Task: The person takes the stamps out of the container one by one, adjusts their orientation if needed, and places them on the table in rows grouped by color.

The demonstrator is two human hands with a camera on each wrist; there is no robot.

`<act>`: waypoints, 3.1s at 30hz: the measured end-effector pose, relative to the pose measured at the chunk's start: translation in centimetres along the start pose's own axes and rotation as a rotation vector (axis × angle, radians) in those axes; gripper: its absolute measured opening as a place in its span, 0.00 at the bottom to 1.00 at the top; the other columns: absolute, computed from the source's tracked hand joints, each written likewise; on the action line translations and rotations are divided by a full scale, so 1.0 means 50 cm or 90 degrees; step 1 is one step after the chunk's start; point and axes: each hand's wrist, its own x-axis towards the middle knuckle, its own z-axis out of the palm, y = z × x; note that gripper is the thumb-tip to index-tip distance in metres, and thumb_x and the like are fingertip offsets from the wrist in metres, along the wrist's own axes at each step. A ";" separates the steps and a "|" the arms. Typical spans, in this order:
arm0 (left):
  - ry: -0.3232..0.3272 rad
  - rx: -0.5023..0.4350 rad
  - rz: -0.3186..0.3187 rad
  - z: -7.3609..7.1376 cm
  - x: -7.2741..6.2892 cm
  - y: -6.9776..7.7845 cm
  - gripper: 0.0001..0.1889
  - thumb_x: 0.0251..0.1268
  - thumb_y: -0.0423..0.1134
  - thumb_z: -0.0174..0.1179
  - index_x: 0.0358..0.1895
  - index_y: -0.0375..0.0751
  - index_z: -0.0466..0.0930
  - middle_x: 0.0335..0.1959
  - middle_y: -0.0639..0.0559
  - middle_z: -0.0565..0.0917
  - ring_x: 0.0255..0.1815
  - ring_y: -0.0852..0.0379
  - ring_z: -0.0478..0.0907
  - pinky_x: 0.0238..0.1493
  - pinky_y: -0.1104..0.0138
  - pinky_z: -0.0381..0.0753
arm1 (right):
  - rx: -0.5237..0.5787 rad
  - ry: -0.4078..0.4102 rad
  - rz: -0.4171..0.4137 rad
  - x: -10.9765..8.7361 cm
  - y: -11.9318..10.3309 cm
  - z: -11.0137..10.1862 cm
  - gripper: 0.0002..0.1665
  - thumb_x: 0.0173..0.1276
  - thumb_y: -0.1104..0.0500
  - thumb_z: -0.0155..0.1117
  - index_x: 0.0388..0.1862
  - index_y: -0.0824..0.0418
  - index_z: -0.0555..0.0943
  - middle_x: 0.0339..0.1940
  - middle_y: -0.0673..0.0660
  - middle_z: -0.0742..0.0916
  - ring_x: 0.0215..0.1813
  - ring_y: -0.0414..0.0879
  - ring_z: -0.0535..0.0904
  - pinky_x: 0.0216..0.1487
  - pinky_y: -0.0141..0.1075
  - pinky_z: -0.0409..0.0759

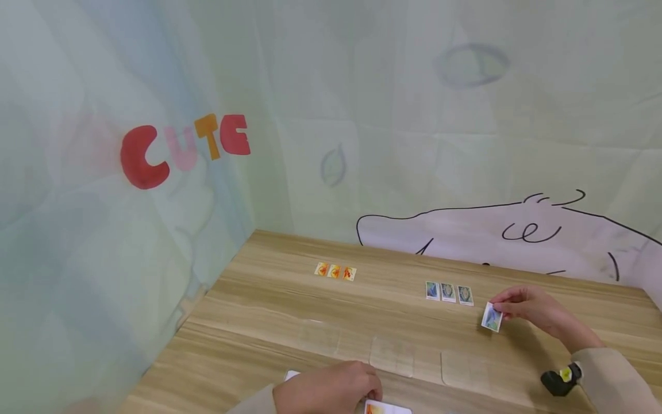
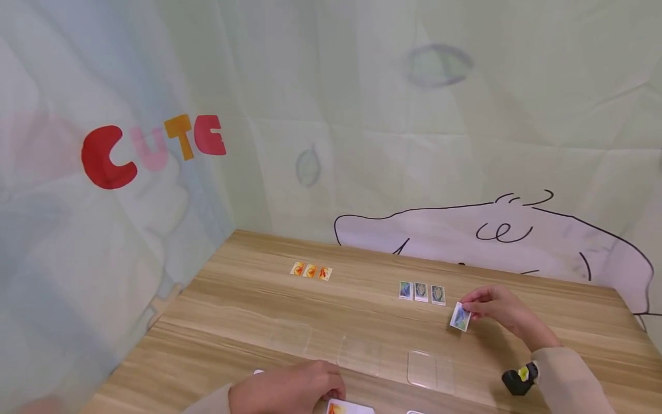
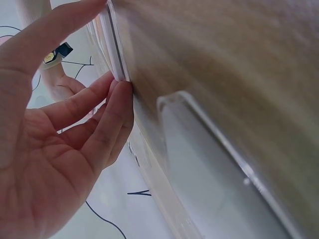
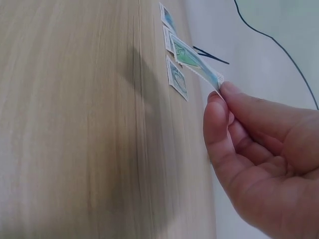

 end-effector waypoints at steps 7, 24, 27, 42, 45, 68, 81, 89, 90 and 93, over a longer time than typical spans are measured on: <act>0.005 0.006 0.015 -0.004 0.003 -0.001 0.13 0.60 0.48 0.70 0.44 0.48 0.85 0.38 0.67 0.82 0.41 0.75 0.73 0.47 0.86 0.66 | -0.003 -0.018 0.006 0.005 0.005 -0.014 0.19 0.68 0.66 0.66 0.49 0.81 0.77 0.40 0.54 0.86 0.38 0.42 0.79 0.41 0.37 0.83; -0.002 0.002 0.007 -0.007 0.004 0.002 0.12 0.60 0.47 0.70 0.44 0.47 0.86 0.39 0.67 0.82 0.42 0.75 0.73 0.48 0.86 0.66 | 0.008 -0.036 0.000 0.020 0.018 -0.033 0.20 0.69 0.65 0.65 0.51 0.82 0.76 0.41 0.53 0.86 0.38 0.42 0.79 0.41 0.35 0.82; -0.004 0.000 0.004 -0.006 0.003 0.002 0.12 0.61 0.46 0.70 0.45 0.47 0.86 0.39 0.67 0.82 0.42 0.75 0.73 0.47 0.86 0.67 | 0.009 -0.039 -0.002 0.024 0.020 -0.034 0.20 0.69 0.65 0.65 0.51 0.82 0.76 0.40 0.53 0.86 0.38 0.42 0.78 0.41 0.35 0.82; -0.024 -0.020 -0.022 -0.005 0.001 0.008 0.10 0.65 0.45 0.67 0.46 0.48 0.86 0.40 0.67 0.82 0.40 0.75 0.72 0.46 0.85 0.69 | 0.013 -0.053 -0.009 0.039 0.036 -0.044 0.19 0.70 0.65 0.63 0.52 0.82 0.76 0.41 0.52 0.86 0.39 0.42 0.79 0.41 0.35 0.81; -0.028 -0.027 -0.028 -0.006 0.001 0.008 0.09 0.65 0.42 0.67 0.45 0.48 0.86 0.39 0.67 0.82 0.39 0.75 0.72 0.45 0.85 0.69 | -0.001 -0.046 -0.010 0.042 0.036 -0.046 0.19 0.70 0.66 0.63 0.52 0.81 0.77 0.41 0.53 0.86 0.38 0.42 0.79 0.41 0.34 0.81; -0.017 0.005 -0.007 -0.006 0.003 0.005 0.06 0.63 0.40 0.66 0.42 0.49 0.87 0.38 0.66 0.82 0.38 0.76 0.72 0.45 0.86 0.66 | -0.017 -0.019 -0.030 0.073 0.037 -0.053 0.18 0.72 0.68 0.60 0.52 0.84 0.75 0.39 0.54 0.86 0.36 0.40 0.78 0.39 0.34 0.80; -0.011 0.010 -0.004 -0.002 0.003 0.005 0.06 0.63 0.38 0.65 0.42 0.48 0.87 0.38 0.65 0.83 0.38 0.76 0.72 0.44 0.86 0.67 | -0.011 -0.023 -0.029 0.081 0.037 -0.051 0.17 0.72 0.68 0.60 0.51 0.83 0.76 0.40 0.55 0.86 0.36 0.40 0.78 0.39 0.34 0.81; -0.026 -0.003 -0.013 -0.003 0.004 0.007 0.07 0.65 0.41 0.66 0.44 0.48 0.86 0.39 0.65 0.83 0.38 0.76 0.72 0.45 0.85 0.68 | -0.035 -0.010 -0.017 0.088 0.035 -0.047 0.16 0.72 0.69 0.59 0.51 0.83 0.76 0.42 0.58 0.86 0.36 0.41 0.78 0.39 0.35 0.81; -0.027 -0.006 -0.014 -0.003 0.004 0.007 0.08 0.65 0.42 0.66 0.45 0.48 0.86 0.39 0.66 0.83 0.39 0.76 0.72 0.45 0.85 0.68 | -0.039 -0.009 -0.017 0.089 0.035 -0.046 0.16 0.72 0.69 0.59 0.51 0.83 0.76 0.42 0.58 0.86 0.36 0.42 0.78 0.39 0.35 0.81; -0.025 0.004 -0.012 -0.004 0.004 0.006 0.09 0.65 0.43 0.66 0.46 0.48 0.86 0.40 0.66 0.83 0.40 0.75 0.73 0.47 0.85 0.68 | -0.049 -0.003 -0.022 0.090 0.032 -0.045 0.15 0.72 0.69 0.59 0.51 0.82 0.77 0.42 0.59 0.86 0.36 0.42 0.78 0.39 0.35 0.81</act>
